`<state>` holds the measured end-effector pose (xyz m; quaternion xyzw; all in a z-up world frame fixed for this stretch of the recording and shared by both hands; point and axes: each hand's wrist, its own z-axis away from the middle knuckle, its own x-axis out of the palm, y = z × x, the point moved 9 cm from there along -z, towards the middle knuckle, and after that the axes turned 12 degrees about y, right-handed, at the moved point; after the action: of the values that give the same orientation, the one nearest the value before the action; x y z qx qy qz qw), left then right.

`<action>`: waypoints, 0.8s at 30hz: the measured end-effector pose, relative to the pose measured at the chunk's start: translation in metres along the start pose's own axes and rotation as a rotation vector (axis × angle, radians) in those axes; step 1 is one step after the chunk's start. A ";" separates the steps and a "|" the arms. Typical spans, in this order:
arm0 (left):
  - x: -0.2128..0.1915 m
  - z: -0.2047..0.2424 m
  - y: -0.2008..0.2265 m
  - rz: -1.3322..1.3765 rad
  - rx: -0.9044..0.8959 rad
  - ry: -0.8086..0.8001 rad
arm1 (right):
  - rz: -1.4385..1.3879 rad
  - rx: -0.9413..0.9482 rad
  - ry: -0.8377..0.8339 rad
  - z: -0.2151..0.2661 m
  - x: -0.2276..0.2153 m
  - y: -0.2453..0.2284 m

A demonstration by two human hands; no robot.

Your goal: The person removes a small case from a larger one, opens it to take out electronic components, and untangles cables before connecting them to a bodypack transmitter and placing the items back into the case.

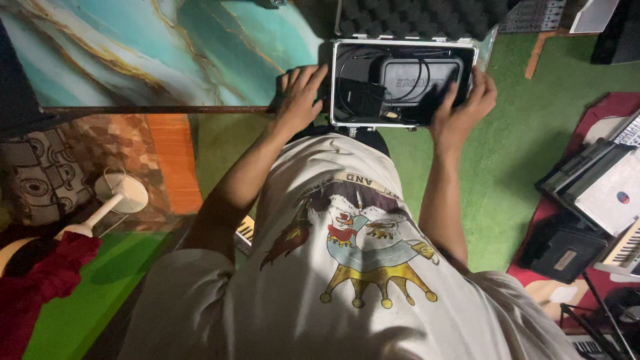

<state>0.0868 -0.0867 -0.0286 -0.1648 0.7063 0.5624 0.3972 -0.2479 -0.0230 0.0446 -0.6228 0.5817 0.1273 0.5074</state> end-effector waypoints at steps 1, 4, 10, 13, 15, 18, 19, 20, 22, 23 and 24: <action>-0.009 -0.002 0.000 -0.007 -0.012 0.064 | -0.036 -0.033 0.002 0.000 -0.003 -0.016; -0.041 0.000 0.005 0.080 -0.098 0.282 | -0.220 -0.063 -0.080 -0.002 -0.003 -0.065; -0.072 -0.010 0.065 0.451 -0.035 0.406 | -0.559 -0.086 -0.361 0.002 0.008 -0.145; -0.058 -0.025 0.097 0.546 -0.009 0.299 | -0.651 -0.241 -0.372 0.001 0.003 -0.164; -0.048 -0.034 0.106 0.538 -0.052 0.298 | -0.620 -0.196 -0.371 -0.002 0.003 -0.151; -0.021 -0.042 0.119 0.603 -0.077 0.193 | -0.585 -0.065 -0.394 -0.004 0.003 -0.120; -0.017 -0.040 0.128 0.541 -0.005 0.177 | -0.574 -0.010 -0.408 -0.003 0.001 -0.106; -0.014 -0.039 0.136 0.478 0.071 0.163 | -0.500 -0.033 -0.408 -0.002 -0.003 -0.098; 0.000 -0.039 0.146 0.392 0.135 0.088 | -0.353 -0.078 -0.409 0.000 -0.013 -0.082; 0.010 -0.040 0.150 0.369 0.125 0.026 | -0.316 -0.086 -0.413 0.000 -0.016 -0.076; 0.019 -0.040 0.153 0.345 0.113 -0.035 | -0.280 -0.094 -0.419 0.001 -0.019 -0.070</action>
<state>-0.0440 -0.0716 0.0602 -0.0088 0.7476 0.5844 0.3156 -0.1933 -0.0238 0.0924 -0.6800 0.3654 0.2090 0.6003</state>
